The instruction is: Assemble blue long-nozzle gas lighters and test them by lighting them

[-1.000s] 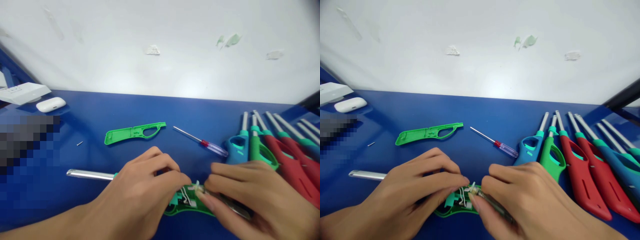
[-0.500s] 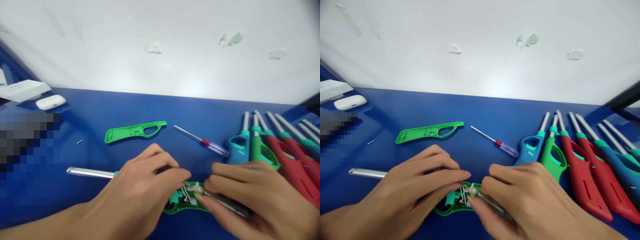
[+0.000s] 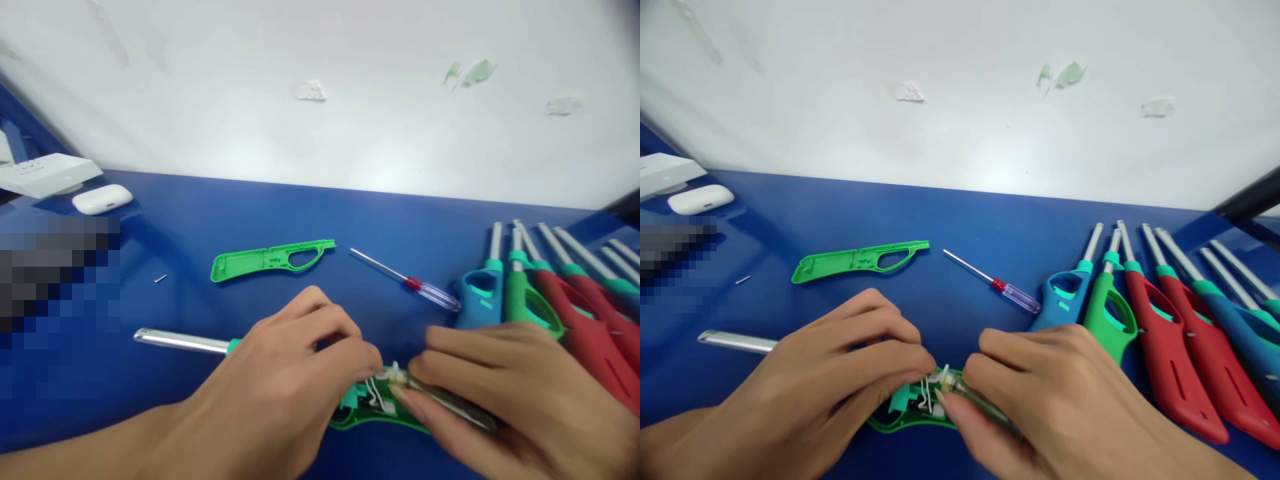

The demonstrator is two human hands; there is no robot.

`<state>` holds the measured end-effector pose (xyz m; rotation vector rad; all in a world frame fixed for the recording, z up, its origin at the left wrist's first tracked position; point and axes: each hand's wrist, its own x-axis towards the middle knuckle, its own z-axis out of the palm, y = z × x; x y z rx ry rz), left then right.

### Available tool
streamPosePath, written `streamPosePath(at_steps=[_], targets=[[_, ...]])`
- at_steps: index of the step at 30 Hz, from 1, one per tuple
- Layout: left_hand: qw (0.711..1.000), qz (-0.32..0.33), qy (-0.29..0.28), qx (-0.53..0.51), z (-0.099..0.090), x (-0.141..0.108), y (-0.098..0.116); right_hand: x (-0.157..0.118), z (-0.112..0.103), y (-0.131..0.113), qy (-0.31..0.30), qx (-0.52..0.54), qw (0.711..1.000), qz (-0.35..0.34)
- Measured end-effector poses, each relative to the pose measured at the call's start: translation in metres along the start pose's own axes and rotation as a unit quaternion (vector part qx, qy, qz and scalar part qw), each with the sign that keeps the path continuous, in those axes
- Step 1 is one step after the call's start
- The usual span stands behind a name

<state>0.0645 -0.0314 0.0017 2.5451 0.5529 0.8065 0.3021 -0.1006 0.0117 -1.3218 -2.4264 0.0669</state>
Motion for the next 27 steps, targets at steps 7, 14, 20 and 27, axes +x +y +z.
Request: streamPosePath(at_steps=[7,14,20,27], targets=[[1.000,-0.004,0.006,0.002,-0.0012,-0.0010,0.0032,0.0013,0.0014,0.0012,-0.014,0.012,1.000,-0.005],[1.000,-0.012,0.003,0.000,0.0015,0.0004,0.0033,-0.0008,0.0000,0.0022,-0.039,0.023,0.999,-0.013],[1.000,-0.016,0.002,0.000,-0.0003,0.0005,0.0040,0.0000,-0.0020,-0.0003,-0.053,0.015,0.999,-0.002],[1.000,-0.019,0.002,-0.005,-0.0008,0.0021,0.0046,-0.0048,-0.0020,0.0015,-0.046,0.003,0.999,-0.013]])
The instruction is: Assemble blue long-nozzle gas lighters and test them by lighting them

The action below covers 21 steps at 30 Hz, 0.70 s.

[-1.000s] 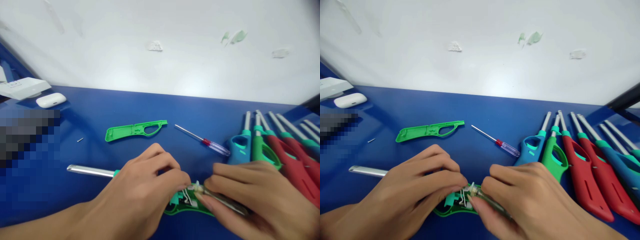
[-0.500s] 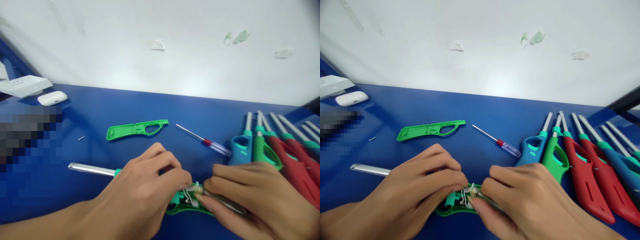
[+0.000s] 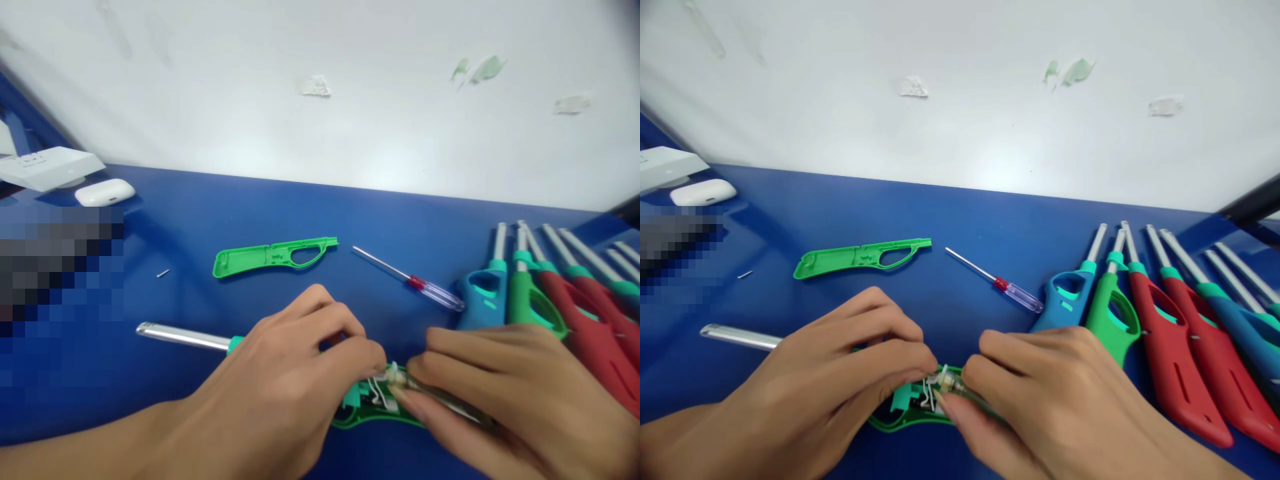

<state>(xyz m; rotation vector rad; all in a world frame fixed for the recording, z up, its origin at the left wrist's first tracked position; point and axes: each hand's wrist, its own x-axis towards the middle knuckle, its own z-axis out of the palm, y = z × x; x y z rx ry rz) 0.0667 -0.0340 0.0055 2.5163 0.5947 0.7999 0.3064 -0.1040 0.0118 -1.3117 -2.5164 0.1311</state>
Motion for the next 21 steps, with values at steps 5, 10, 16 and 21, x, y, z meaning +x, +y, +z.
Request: streamPosePath(at_steps=[5,10,16,21], targets=[[1.000,0.007,-0.001,-0.004,-0.0003,-0.0005,-0.0011,0.0026,-0.0017,-0.0007,-0.009,-0.006,1.000,-0.002],[1.000,0.001,0.001,0.000,-0.0015,-0.0031,0.0019,0.0059,-0.0031,-0.0013,-0.005,-0.002,1.000,-0.007],[1.000,0.004,-0.016,0.002,-0.0014,-0.0016,0.0013,0.0054,-0.0052,-0.0029,-0.012,-0.008,1.000,-0.004],[1.000,0.009,-0.005,0.006,0.0017,-0.0042,-0.0020,0.0034,-0.0044,-0.0029,-0.001,-0.005,1.000,-0.011]])
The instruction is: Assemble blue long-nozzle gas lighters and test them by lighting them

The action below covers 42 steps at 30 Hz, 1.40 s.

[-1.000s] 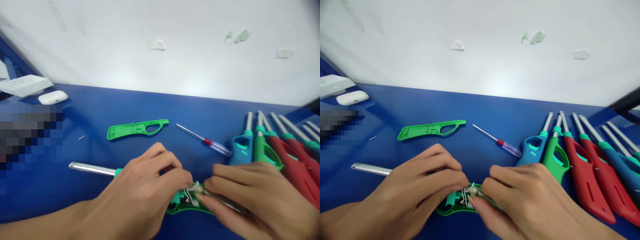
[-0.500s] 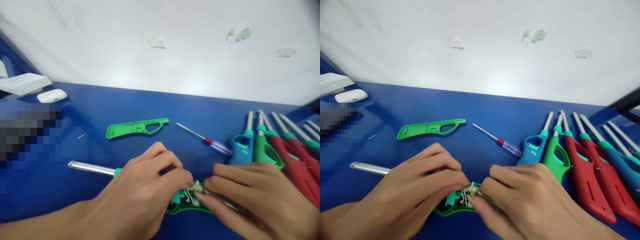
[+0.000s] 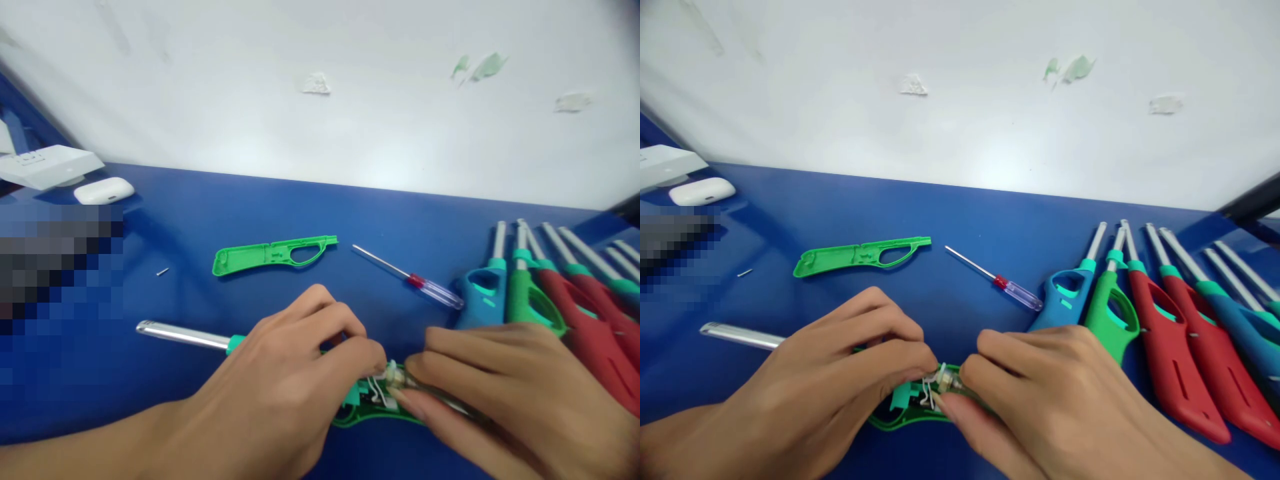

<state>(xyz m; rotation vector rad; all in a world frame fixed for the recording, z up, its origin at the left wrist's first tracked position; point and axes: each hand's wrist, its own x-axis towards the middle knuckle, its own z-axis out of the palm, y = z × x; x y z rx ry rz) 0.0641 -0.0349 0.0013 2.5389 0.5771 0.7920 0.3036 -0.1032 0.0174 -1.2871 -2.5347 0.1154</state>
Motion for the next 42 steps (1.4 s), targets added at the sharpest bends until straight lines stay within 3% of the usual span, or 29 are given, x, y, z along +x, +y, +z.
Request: streamPosePath(at_steps=[5,11,23,30,35,42], targets=[[1.000,0.012,-0.017,0.013,-0.001,0.002,0.000,0.001,0.003,0.000,0.054,-0.031,0.998,-0.005],[0.999,0.019,0.009,0.035,-0.002,0.006,0.001,0.000,0.005,0.000,0.110,-0.051,0.992,-0.019],[0.999,0.004,-0.006,0.051,-0.003,0.000,0.005,-0.009,0.010,0.016,0.092,-0.051,0.992,-0.062],[0.998,0.010,-0.008,0.055,-0.002,0.002,0.002,-0.002,0.005,0.010,0.065,-0.046,0.995,-0.063],[0.998,0.053,0.015,0.043,-0.004,0.002,0.003,0.000,0.000,0.003,0.048,-0.043,0.997,-0.037],[0.996,0.049,0.011,0.076,-0.004,0.005,0.007,0.003,-0.003,0.002,0.030,-0.031,0.998,-0.034]])
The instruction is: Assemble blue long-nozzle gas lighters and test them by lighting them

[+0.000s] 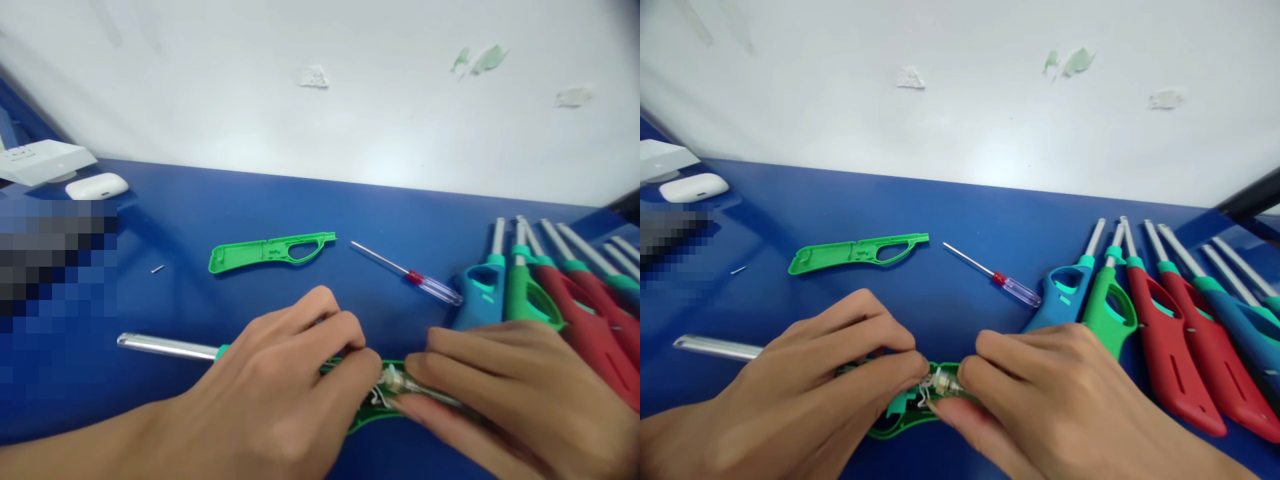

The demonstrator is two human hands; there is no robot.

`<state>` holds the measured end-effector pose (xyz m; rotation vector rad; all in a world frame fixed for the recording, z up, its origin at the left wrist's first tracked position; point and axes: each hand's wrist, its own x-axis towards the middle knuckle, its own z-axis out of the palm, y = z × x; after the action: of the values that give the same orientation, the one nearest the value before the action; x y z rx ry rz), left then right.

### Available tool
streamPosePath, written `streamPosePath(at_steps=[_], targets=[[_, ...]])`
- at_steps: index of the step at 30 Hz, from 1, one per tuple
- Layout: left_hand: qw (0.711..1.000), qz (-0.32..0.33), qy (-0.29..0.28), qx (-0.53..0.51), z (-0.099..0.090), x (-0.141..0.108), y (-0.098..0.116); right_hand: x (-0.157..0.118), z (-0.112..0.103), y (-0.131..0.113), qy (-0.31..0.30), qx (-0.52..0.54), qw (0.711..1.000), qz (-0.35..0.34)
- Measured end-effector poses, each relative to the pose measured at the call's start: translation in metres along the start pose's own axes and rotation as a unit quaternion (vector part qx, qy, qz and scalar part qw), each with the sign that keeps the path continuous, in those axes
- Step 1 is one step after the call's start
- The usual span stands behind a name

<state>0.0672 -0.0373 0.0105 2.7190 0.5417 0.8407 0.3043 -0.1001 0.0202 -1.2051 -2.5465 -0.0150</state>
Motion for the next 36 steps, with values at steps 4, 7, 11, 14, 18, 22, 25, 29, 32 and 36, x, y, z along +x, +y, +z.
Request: streamPosePath(at_steps=[4,7,11,14,18,22,25,29,32,36], targets=[[1.000,0.005,-0.012,-0.006,0.0003,-0.0012,-0.0014,0.0006,0.0008,0.0011,-0.003,0.016,1.000,-0.008],[1.000,-0.003,-0.021,-0.016,-0.0002,-0.0002,-0.0009,0.0023,0.0039,0.0019,0.016,0.032,0.999,-0.019],[0.999,-0.021,-0.042,-0.020,-0.0016,0.0020,0.0004,0.0041,0.0071,0.0014,0.028,0.047,0.998,-0.020],[0.999,-0.017,-0.038,-0.015,-0.0025,0.0008,-0.0003,0.0042,0.0057,-0.0005,0.019,0.045,0.999,-0.014],[1.000,-0.007,-0.010,-0.008,-0.0013,-0.0031,-0.0031,0.0023,0.0036,-0.0012,0.009,0.030,0.999,0.003],[1.000,-0.010,-0.011,-0.019,0.0012,-0.0048,-0.0037,-0.0019,0.0039,0.0003,0.023,0.024,0.999,-0.001],[0.999,-0.012,-0.013,-0.031,0.0014,-0.0041,-0.0030,-0.0037,0.0040,0.0010,0.027,0.030,0.999,0.002],[0.999,-0.010,-0.004,-0.041,0.0015,-0.0018,-0.0042,-0.0019,0.0043,0.0020,0.021,0.037,0.999,0.000],[0.999,-0.002,0.017,-0.043,0.0019,-0.0003,-0.0049,0.0005,0.0046,0.0030,0.026,0.044,0.999,-0.013],[0.999,0.003,0.015,-0.044,0.0005,-0.0013,-0.0039,0.0019,0.0050,0.0039,0.030,0.047,0.998,-0.028]])
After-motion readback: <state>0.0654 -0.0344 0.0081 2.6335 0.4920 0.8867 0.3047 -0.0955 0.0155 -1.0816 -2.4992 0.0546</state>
